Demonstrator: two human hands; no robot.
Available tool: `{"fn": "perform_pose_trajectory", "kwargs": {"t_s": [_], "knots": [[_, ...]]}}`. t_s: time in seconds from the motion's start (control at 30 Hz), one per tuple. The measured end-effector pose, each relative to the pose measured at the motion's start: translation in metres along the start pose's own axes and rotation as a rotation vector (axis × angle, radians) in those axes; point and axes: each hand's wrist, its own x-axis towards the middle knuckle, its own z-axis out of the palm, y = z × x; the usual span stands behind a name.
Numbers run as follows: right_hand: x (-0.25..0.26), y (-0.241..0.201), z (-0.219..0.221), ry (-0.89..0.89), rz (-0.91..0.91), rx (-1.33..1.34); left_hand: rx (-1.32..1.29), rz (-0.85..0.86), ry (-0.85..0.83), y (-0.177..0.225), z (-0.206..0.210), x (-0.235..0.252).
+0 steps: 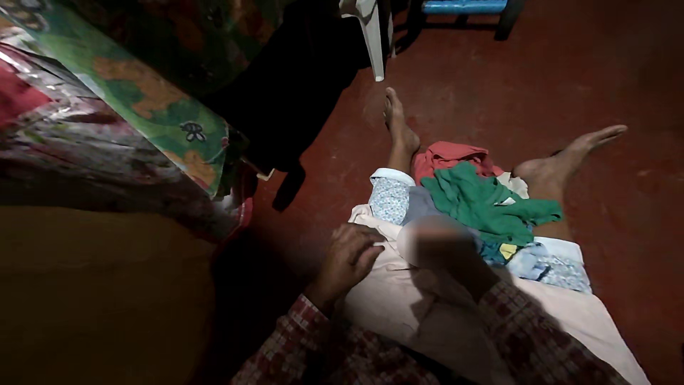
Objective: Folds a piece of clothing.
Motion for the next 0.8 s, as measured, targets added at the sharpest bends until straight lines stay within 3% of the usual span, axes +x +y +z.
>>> {"fn": "perform_pose_trajectory", "kwargs": {"t_s": [0.07,0.13,0.33,0.4,0.53,0.6,0.73,0.8], "knots": [[0.001,0.002,0.001,0.001,0.005,0.017,0.035,0.144,-0.092,0.01,0.007,0.006],[0.003,0.004,0.001,-0.003,0.001,0.025,0.123,0.185,-0.196,0.016,0.016,0.01],[-0.001,0.002,0.0,-0.016,0.026,0.036,0.313,0.077,-0.376,0.016,0.031,0.013],[-0.001,0.004,0.001,-0.017,0.04,0.057,0.18,0.061,-0.343,0.015,0.026,0.01],[0.0,0.008,0.002,-0.018,0.079,0.077,-0.406,-0.011,-0.269,0.015,-0.004,0.002],[0.001,0.008,0.002,-0.026,0.111,0.062,-0.548,-0.036,-0.257,0.012,-0.02,-0.004],[0.004,0.011,0.003,-0.01,0.065,-0.108,-0.34,-0.045,-0.342,0.014,-0.041,-0.021],[0.0,0.009,0.006,0.081,-0.098,-0.349,-0.208,0.009,-0.343,0.014,-0.04,-0.027]]}}
